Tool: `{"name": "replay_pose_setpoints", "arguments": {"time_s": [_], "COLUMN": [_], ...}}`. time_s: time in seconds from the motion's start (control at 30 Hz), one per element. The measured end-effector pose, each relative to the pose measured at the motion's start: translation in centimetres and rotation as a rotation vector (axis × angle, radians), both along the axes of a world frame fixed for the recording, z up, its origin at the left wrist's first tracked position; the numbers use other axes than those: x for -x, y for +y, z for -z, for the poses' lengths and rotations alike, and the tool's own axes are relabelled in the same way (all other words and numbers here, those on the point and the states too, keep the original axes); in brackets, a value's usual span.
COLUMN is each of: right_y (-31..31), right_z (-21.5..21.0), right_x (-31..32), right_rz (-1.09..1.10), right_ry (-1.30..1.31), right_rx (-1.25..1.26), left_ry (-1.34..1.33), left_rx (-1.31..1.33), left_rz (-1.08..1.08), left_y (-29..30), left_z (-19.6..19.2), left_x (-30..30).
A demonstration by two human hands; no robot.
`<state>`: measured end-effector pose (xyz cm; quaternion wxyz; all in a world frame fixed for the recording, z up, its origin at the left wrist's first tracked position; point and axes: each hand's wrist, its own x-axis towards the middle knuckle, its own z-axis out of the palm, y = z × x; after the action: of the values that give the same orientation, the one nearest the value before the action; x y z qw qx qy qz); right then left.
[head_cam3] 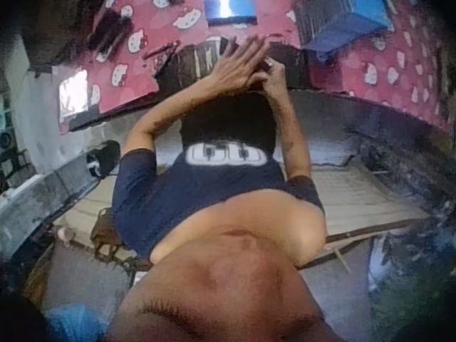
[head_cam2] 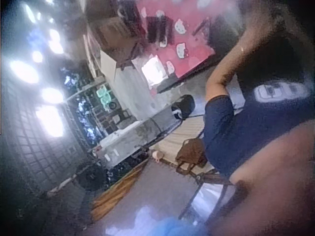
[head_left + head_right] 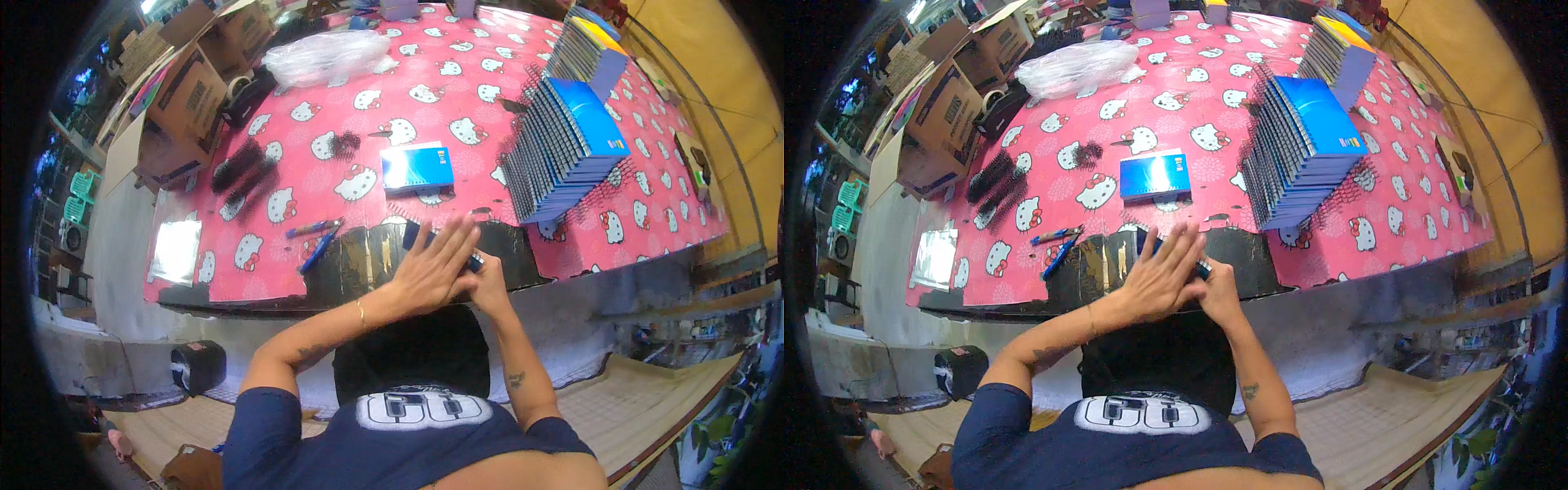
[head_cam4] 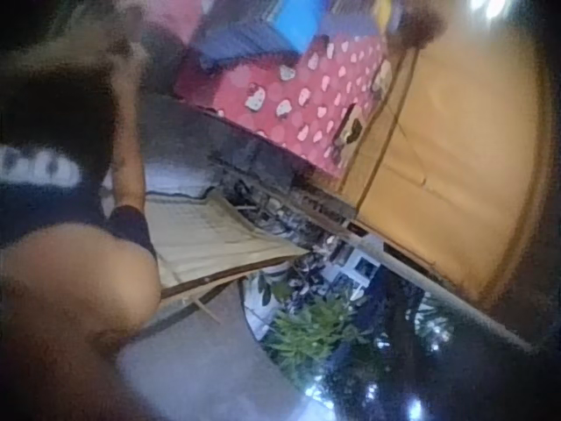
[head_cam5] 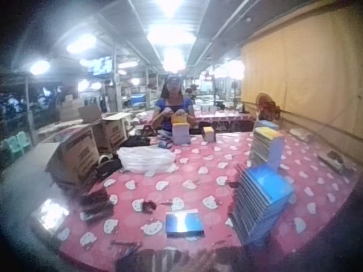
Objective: The person assembles notebooks by manually folding covers, aligning pages, and inserting a spiral binding through pre-punched holes using a hand tool.
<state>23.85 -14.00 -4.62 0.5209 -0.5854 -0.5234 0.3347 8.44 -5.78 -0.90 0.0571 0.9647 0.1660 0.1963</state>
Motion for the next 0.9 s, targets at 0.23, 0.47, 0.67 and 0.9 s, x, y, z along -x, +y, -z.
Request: {"name": "replay_pose_setpoints", "arguments": {"time_s": [0.23,0.47,0.67,0.9], "right_y": [-0.7,-0.6,2.2,2.7], "right_z": [-4.7,-10.2,-4.3,-7.6], "right_x": [4.2,2.6,1.4,2.1], "right_rz": [0.208,0.123,0.082,0.127], "right_ry": [-0.126,-0.993,-1.007,-0.883], "right_rx": [-0.131,-0.226,-0.151,-0.187], "left_ry": [-0.429,-0.482,-0.274,0.119], "left_rx": [0.776,0.989,0.524,0.05], "left_rz": [-0.056,-0.02,-0.291,-0.522], "left_y": [-4.1,1.4,4.4,7.6], "left_z": [-2.5,-1.5,0.2,1.4], "left_x": [2.1,2.9,6.7,18.2]}}
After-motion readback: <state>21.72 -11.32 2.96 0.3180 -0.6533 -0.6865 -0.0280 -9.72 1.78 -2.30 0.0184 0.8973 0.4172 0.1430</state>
